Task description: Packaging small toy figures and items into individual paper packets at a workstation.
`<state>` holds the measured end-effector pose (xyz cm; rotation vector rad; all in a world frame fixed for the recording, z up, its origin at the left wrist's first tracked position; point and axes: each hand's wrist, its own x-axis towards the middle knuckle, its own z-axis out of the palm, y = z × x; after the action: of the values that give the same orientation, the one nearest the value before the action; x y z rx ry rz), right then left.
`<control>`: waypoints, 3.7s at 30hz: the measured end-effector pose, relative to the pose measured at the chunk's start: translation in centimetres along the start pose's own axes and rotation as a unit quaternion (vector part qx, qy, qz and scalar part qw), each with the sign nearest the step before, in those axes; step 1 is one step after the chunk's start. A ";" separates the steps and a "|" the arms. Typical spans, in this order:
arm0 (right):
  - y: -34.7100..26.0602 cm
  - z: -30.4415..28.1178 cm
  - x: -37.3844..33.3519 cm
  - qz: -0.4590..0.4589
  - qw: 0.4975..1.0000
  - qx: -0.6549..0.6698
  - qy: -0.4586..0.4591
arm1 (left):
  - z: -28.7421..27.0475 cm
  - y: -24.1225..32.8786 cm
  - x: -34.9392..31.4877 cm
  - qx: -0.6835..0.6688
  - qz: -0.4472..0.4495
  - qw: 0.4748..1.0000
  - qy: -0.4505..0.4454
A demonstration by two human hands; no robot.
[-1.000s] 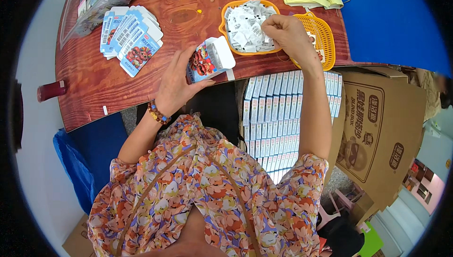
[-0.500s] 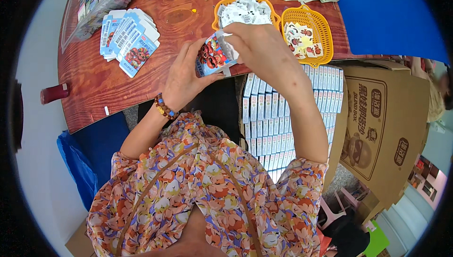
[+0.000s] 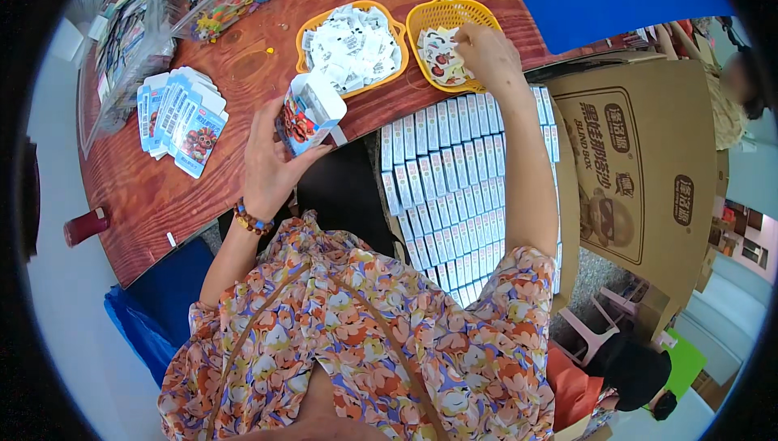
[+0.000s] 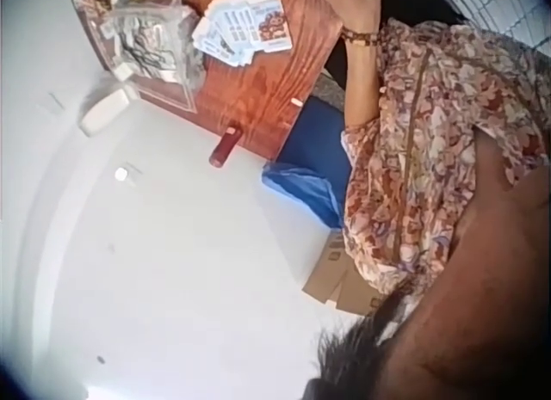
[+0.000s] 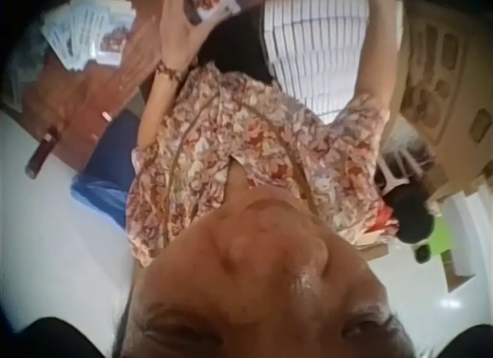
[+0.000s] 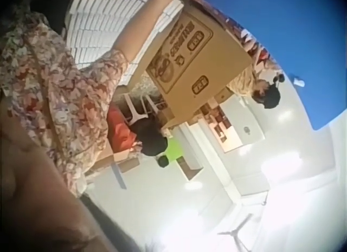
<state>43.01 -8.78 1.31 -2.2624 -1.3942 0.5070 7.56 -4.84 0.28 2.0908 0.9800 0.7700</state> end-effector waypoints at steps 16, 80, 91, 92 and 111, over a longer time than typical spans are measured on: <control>0.3 -1.1 0.3 0.021 0.999 0.007 0.029 | -0.7 -0.7 -0.8 0.053 0.034 0.998 0.007; -26.7 18.7 -12.0 -0.361 0.912 0.157 0.115 | -9.9 -9.1 -7.6 -0.026 -0.027 0.974 0.221; -27.2 19.9 -11.2 -0.304 0.926 0.219 0.046 | -10.0 -9.2 -7.1 0.004 -0.059 0.974 0.221; -27.2 19.7 -10.4 -0.359 0.913 0.182 0.071 | -10.0 -9.3 -7.2 0.015 -0.056 0.974 0.220; -26.0 21.9 -12.3 -0.284 0.910 0.297 0.047 | -8.7 -9.6 -7.1 0.022 -0.046 0.967 0.249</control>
<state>7.09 -5.78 -2.12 -1.3087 -1.5031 0.5203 -6.63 -3.16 -3.70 1.9076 1.3562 1.2702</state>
